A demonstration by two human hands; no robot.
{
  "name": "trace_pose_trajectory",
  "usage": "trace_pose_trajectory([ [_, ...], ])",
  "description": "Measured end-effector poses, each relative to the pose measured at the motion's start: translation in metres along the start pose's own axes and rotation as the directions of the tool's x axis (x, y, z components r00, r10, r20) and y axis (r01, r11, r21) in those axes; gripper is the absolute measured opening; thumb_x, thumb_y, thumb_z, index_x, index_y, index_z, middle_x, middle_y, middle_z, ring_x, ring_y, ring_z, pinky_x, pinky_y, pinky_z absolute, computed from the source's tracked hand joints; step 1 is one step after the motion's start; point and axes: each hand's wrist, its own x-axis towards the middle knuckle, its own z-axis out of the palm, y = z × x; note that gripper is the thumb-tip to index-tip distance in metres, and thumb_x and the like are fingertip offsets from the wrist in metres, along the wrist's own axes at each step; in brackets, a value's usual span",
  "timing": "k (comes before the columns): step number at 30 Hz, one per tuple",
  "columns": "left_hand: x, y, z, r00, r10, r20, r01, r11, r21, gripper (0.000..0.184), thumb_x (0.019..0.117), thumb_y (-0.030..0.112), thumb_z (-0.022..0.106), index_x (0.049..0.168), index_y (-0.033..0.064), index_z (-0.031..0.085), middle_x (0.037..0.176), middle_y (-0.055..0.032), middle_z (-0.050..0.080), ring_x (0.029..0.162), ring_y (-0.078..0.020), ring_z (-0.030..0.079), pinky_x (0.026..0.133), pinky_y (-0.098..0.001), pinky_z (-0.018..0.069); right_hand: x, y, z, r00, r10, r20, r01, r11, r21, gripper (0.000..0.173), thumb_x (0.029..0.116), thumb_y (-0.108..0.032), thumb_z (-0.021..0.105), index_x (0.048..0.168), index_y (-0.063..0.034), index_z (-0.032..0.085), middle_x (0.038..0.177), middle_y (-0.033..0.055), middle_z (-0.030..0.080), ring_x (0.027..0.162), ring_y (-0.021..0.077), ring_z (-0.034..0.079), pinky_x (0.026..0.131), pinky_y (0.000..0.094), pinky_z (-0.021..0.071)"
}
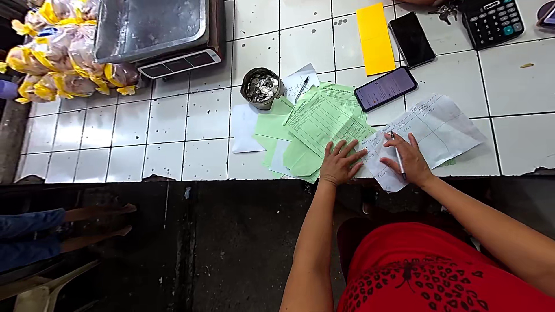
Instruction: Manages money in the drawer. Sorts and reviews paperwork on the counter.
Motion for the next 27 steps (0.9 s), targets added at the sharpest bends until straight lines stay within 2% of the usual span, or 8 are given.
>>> trace_pose_trajectory([
  [4, 0.000, 0.000, 0.000, 1.000, -0.011, 0.006, 0.011, 1.000, 0.007, 0.037, 0.1021, 0.046, 0.050, 0.133, 0.0383, 0.068, 0.151, -0.0003, 0.056, 0.141, -0.0323, 0.048, 0.116, -0.0645, 0.0254, 0.006, 0.010, -0.007, 0.994, 0.059, -0.087, -0.060, 0.998, -0.009, 0.053, 0.1043, -0.042, 0.051, 0.124, 0.0053, 0.066, 0.139, 0.0220, 0.063, 0.139, 0.0409, 0.051, 0.120, 0.0622, 0.0278],
  [7, 0.000, 0.000, 0.001, 1.000, -0.004, -0.005, 0.004, 1.000, 0.024, 0.037, 0.1020, 0.047, 0.049, 0.133, 0.0388, 0.068, 0.150, 0.0003, 0.057, 0.141, -0.0312, 0.049, 0.116, -0.0636, 0.0261, 0.008, 0.018, -0.009, 0.997, 0.062, -0.050, -0.068, 0.989, -0.133, 0.058, 0.0976, -0.049, 0.061, 0.125, 0.0011, 0.066, 0.145, 0.0207, 0.059, 0.145, 0.0404, 0.045, 0.120, 0.0680, 0.0180],
  [10, 0.001, 0.000, 0.001, 1.000, 0.000, -0.015, 0.001, 1.000, 0.025, 0.037, 0.1013, 0.046, 0.051, 0.133, 0.0382, 0.068, 0.149, 0.0004, 0.057, 0.140, -0.0305, 0.050, 0.116, -0.0628, 0.0262, 0.009, 0.018, -0.011, 0.994, 0.100, -0.033, -0.105, 0.975, -0.198, 0.059, 0.0974, -0.052, 0.060, 0.128, -0.0019, 0.065, 0.148, 0.0192, 0.056, 0.148, 0.0402, 0.040, 0.119, 0.0727, 0.0112],
  [19, 0.002, 0.001, -0.001, 1.000, -0.002, -0.021, 0.002, 1.000, 0.002, 0.036, 0.0998, 0.045, 0.054, 0.131, 0.0385, 0.070, 0.149, 0.0004, 0.058, 0.140, -0.0305, 0.050, 0.116, -0.0624, 0.0262, 0.027, 0.039, -0.038, 0.963, 0.249, -0.100, -0.267, 0.922, -0.281, 0.073, 0.0953, -0.060, 0.060, 0.137, 0.0004, 0.058, 0.155, 0.0235, 0.047, 0.152, 0.0434, 0.030, 0.119, 0.0741, 0.0061],
  [21, 0.002, 0.001, -0.001, 1.000, -0.005, -0.014, 0.005, 1.000, 0.003, 0.036, 0.0999, 0.046, 0.054, 0.132, 0.0388, 0.069, 0.149, 0.0003, 0.058, 0.140, -0.0305, 0.050, 0.116, -0.0624, 0.0260, 0.029, 0.032, -0.035, 0.967, 0.231, -0.111, -0.251, 0.943, -0.219, 0.066, 0.0967, -0.048, 0.065, 0.136, 0.0044, 0.057, 0.153, 0.0275, 0.048, 0.150, 0.0439, 0.034, 0.122, 0.0684, 0.0130],
  [23, 0.002, 0.001, -0.001, 1.000, -0.007, -0.009, 0.007, 1.000, 0.003, 0.036, 0.0996, 0.045, 0.055, 0.132, 0.0387, 0.069, 0.149, 0.0005, 0.058, 0.140, -0.0305, 0.050, 0.116, -0.0623, 0.0260, 0.031, 0.023, -0.027, 0.974, 0.154, -0.167, -0.167, 0.984, -0.067, 0.053, 0.0999, -0.034, 0.065, 0.130, 0.0091, 0.060, 0.144, 0.0293, 0.056, 0.141, 0.0429, 0.048, 0.120, 0.0590, 0.0309],
  [25, 0.003, 0.001, -0.001, 1.000, -0.010, -0.002, 0.010, 1.000, -0.002, 0.036, 0.1000, 0.045, 0.054, 0.132, 0.0390, 0.069, 0.149, 0.0011, 0.057, 0.141, -0.0301, 0.049, 0.117, -0.0622, 0.0250, 0.034, 0.012, -0.018, 0.967, 0.116, -0.226, -0.088, 0.988, 0.127, 0.041, 0.1066, -0.025, 0.050, 0.125, 0.0102, 0.062, 0.132, 0.0263, 0.065, 0.128, 0.0345, 0.062, 0.110, 0.0477, 0.0470],
  [27, 0.002, 0.000, 0.000, 1.000, -0.009, -0.013, 0.009, 1.000, -0.002, 0.036, 0.0997, 0.046, 0.054, 0.132, 0.0393, 0.069, 0.149, 0.0015, 0.058, 0.141, -0.0296, 0.049, 0.117, -0.0616, 0.0253, 0.041, 0.001, -0.010, 0.951, 0.194, -0.240, -0.115, 0.944, 0.308, 0.048, 0.1112, -0.026, 0.033, 0.122, 0.0112, 0.063, 0.125, 0.0238, 0.068, 0.118, 0.0265, 0.067, 0.105, 0.0412, 0.0512],
])
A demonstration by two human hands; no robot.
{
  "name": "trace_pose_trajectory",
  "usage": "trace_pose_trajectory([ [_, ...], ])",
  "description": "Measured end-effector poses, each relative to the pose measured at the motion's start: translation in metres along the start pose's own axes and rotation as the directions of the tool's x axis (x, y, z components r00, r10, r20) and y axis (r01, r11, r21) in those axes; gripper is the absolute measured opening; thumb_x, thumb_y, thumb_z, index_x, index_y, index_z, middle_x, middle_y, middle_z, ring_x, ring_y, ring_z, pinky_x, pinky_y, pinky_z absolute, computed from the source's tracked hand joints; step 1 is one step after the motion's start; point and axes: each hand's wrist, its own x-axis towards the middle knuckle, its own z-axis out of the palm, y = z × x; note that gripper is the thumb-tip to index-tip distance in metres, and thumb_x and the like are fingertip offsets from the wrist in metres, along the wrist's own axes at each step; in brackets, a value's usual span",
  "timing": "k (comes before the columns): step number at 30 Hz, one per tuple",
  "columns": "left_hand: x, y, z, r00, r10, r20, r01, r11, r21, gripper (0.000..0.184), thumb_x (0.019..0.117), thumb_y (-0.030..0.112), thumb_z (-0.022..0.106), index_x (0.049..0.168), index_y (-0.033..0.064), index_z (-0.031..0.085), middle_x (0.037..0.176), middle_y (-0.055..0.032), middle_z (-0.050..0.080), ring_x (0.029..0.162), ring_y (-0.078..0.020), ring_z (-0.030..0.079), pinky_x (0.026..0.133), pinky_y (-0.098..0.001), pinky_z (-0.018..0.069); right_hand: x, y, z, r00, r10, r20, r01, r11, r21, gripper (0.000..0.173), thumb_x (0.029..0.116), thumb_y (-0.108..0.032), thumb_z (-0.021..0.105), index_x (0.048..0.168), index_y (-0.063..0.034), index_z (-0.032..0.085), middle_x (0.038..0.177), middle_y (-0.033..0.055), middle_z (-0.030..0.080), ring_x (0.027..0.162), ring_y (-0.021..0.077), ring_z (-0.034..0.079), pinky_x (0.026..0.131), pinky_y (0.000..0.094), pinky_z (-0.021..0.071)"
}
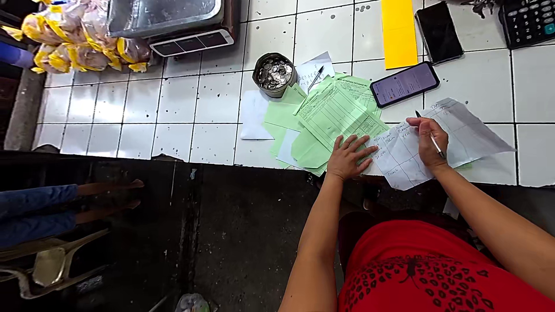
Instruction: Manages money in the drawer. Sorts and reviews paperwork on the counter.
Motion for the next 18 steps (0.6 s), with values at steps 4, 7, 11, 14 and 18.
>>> trace_pose_trajectory([
  [4, 0.000, 0.001, 0.000, 1.000, 0.002, -0.013, -0.002, 1.000, -0.002, 0.036, 0.0990, 0.046, 0.055, 0.131, 0.0384, 0.070, 0.149, 0.0006, 0.058, 0.139, -0.0300, 0.050, 0.116, -0.0617, 0.0268, 0.005, 0.002, 0.005, 0.991, 0.130, 0.032, -0.131, 0.991, 0.017, 0.058, 0.1133, -0.029, 0.018, 0.134, 0.0099, 0.056, 0.135, 0.0237, 0.063, 0.127, 0.0244, 0.061, 0.112, 0.0364, 0.0446],
  [7, 0.000, 0.001, -0.001, 1.000, -0.001, -0.021, 0.001, 1.000, 0.008, 0.038, 0.0988, 0.046, 0.055, 0.133, 0.0376, 0.069, 0.149, 0.0013, 0.058, 0.139, -0.0290, 0.051, 0.116, -0.0611, 0.0274, 0.005, 0.011, -0.001, 0.987, 0.144, 0.069, -0.141, 0.989, -0.053, 0.058, 0.1128, -0.028, 0.016, 0.142, 0.0090, 0.049, 0.143, 0.0236, 0.057, 0.135, 0.0250, 0.055, 0.116, 0.0350, 0.0394],
  [11, 0.000, 0.000, 0.000, 1.000, -0.004, -0.014, 0.004, 1.000, 0.003, 0.038, 0.0990, 0.046, 0.055, 0.134, 0.0376, 0.068, 0.149, 0.0020, 0.057, 0.140, -0.0282, 0.050, 0.117, -0.0608, 0.0262, 0.010, 0.010, -0.006, 0.979, 0.204, -0.020, -0.200, 0.973, 0.115, 0.056, 0.1129, -0.033, 0.019, 0.146, 0.0067, 0.042, 0.134, 0.0194, 0.064, 0.116, 0.0152, 0.067, 0.103, 0.0294, 0.0512],
  [14, 0.000, 0.000, 0.001, 1.000, -0.009, -0.010, 0.009, 1.000, 0.003, 0.038, 0.0993, 0.047, 0.054, 0.133, 0.0382, 0.068, 0.149, 0.0026, 0.057, 0.141, -0.0278, 0.049, 0.117, -0.0602, 0.0251, 0.016, 0.013, -0.013, 0.949, 0.312, -0.043, -0.285, 0.910, 0.300, 0.050, 0.1128, -0.032, 0.018, 0.146, -0.0005, 0.037, 0.131, 0.0100, 0.064, 0.101, 0.0099, 0.071, 0.090, 0.0271, 0.0572],
  [18, 0.000, 0.001, 0.000, 1.000, -0.009, -0.010, 0.009, 1.000, 0.000, 0.038, 0.0993, 0.047, 0.055, 0.133, 0.0383, 0.068, 0.149, 0.0026, 0.057, 0.141, -0.0279, 0.049, 0.117, -0.0599, 0.0252, 0.023, 0.004, -0.022, 0.858, 0.511, -0.045, -0.416, 0.744, 0.524, 0.038, 0.1139, -0.030, 0.016, 0.139, -0.0131, 0.039, 0.122, 0.0008, 0.069, 0.087, 0.0110, 0.073, 0.076, 0.0257, 0.0596],
])
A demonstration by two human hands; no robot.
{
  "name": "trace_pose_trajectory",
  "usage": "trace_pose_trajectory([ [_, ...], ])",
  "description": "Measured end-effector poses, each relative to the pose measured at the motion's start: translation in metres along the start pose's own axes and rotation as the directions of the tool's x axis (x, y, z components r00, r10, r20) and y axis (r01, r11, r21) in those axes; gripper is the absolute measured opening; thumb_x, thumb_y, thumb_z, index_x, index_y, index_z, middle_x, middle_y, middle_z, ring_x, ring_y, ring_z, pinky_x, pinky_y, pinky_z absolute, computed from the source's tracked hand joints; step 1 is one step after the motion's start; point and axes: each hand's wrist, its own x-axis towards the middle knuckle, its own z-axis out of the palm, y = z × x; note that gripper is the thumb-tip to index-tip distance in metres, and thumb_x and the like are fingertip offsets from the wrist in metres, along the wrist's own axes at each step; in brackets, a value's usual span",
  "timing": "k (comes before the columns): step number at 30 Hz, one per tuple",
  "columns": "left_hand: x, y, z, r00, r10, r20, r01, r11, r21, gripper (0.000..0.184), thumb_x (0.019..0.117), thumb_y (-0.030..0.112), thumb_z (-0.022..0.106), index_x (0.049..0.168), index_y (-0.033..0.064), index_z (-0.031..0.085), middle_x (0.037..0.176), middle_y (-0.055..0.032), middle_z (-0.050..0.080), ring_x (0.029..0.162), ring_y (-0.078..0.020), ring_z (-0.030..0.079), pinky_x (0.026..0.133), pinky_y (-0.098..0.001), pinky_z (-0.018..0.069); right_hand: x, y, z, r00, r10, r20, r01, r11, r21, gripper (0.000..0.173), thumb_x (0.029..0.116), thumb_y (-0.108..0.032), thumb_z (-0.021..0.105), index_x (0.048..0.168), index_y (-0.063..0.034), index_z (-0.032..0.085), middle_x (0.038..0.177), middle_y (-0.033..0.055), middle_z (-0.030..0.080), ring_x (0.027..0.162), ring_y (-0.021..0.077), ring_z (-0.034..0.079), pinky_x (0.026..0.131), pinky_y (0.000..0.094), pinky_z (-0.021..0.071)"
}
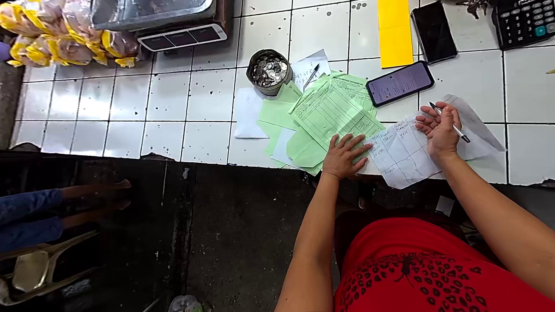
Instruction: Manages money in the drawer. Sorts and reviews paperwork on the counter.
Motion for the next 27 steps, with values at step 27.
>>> trace_pose_trajectory([
  [27, 0.001, 0.000, 0.000, 1.000, -0.006, -0.006, 0.006, 1.000, -0.011, 0.038, 0.0987, 0.046, 0.056, 0.133, 0.0381, 0.068, 0.148, 0.0022, 0.058, 0.139, -0.0280, 0.050, 0.117, -0.0591, 0.0257, 0.018, -0.016, 0.000, 0.982, 0.173, -0.076, -0.143, 0.943, 0.302, 0.007, 0.1117, -0.019, 0.041, 0.112, -0.0163, 0.048, 0.093, -0.0026, 0.070, 0.082, 0.0115, 0.072, 0.082, 0.0321, 0.0618],
])
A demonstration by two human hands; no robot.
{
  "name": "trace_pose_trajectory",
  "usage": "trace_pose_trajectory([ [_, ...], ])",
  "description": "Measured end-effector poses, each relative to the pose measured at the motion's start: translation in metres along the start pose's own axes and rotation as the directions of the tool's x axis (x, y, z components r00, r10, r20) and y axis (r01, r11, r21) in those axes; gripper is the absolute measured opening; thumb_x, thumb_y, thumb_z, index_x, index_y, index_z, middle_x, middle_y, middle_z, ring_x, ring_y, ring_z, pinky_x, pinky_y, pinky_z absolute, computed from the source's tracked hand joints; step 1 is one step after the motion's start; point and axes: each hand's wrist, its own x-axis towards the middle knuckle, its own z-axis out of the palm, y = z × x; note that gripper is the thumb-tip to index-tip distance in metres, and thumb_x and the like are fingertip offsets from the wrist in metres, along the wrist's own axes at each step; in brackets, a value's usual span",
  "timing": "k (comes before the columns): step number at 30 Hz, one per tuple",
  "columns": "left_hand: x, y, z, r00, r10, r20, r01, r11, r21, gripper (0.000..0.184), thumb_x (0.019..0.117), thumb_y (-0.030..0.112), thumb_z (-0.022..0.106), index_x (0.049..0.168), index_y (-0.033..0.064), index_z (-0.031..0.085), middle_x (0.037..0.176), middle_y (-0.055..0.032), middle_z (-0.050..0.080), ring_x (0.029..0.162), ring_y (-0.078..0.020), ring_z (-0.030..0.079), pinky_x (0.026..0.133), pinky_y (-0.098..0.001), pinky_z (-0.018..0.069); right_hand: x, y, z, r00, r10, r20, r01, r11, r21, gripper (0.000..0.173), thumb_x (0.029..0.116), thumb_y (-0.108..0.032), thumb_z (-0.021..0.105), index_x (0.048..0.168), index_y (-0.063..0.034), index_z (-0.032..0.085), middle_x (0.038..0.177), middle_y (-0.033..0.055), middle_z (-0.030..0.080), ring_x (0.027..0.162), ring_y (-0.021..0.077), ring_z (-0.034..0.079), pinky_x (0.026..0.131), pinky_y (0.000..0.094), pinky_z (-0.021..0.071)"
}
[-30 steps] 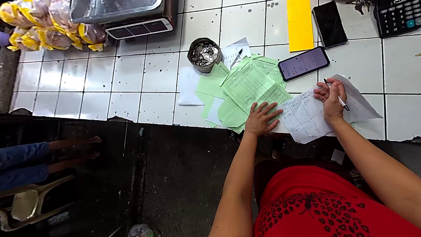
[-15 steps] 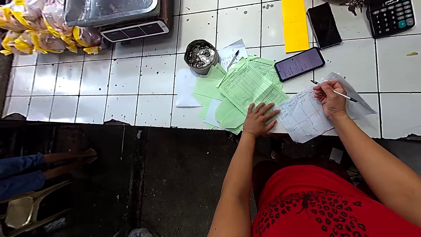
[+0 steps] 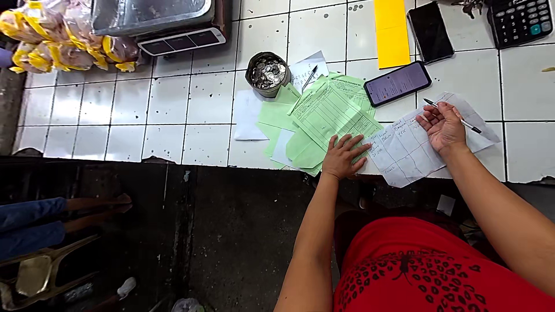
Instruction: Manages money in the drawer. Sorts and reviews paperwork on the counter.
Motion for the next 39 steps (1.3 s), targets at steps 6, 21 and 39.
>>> trace_pose_trajectory([
  [6, -0.001, 0.000, -0.001, 1.000, 0.003, -0.002, -0.003, 1.000, 0.011, 0.038, 0.0983, 0.046, 0.056, 0.133, 0.0381, 0.068, 0.148, 0.0025, 0.058, 0.140, -0.0279, 0.050, 0.117, -0.0588, 0.0262, -0.005, 0.014, -0.007, 0.979, -0.146, 0.141, 0.174, 0.961, -0.215, 0.009, 0.1040, -0.008, 0.055, 0.106, -0.0152, 0.052, 0.095, -0.0043, 0.073, 0.081, 0.0068, 0.073, 0.081, 0.0239, 0.0612],
  [21, 0.000, 0.001, 0.001, 1.000, -0.012, 0.000, 0.012, 1.000, 0.006, 0.039, 0.0984, 0.046, 0.055, 0.134, 0.0368, 0.068, 0.148, 0.0019, 0.059, 0.139, -0.0291, 0.051, 0.116, -0.0607, 0.0274, -0.032, 0.053, 0.008, 0.787, -0.421, 0.451, 0.586, 0.740, -0.331, 0.022, 0.0820, -0.002, 0.048, 0.067, -0.0174, 0.043, 0.056, -0.0081, 0.044, 0.048, 0.0000, 0.040, 0.048, 0.0171, 0.0340],
  [39, -0.001, 0.001, 0.000, 0.999, 0.000, -0.033, 0.001, 1.000, 0.011, 0.039, 0.0974, 0.045, 0.055, 0.131, 0.0331, 0.071, 0.145, 0.0001, 0.061, 0.137, -0.0299, 0.053, 0.115, -0.0599, 0.0284, -0.046, 0.062, 0.013, 0.820, -0.303, 0.485, 0.565, 0.563, -0.604, 0.018, 0.0880, -0.002, 0.048, 0.071, -0.0082, 0.045, 0.061, -0.0026, 0.042, 0.053, 0.0006, 0.038, 0.053, 0.0178, 0.0312],
])
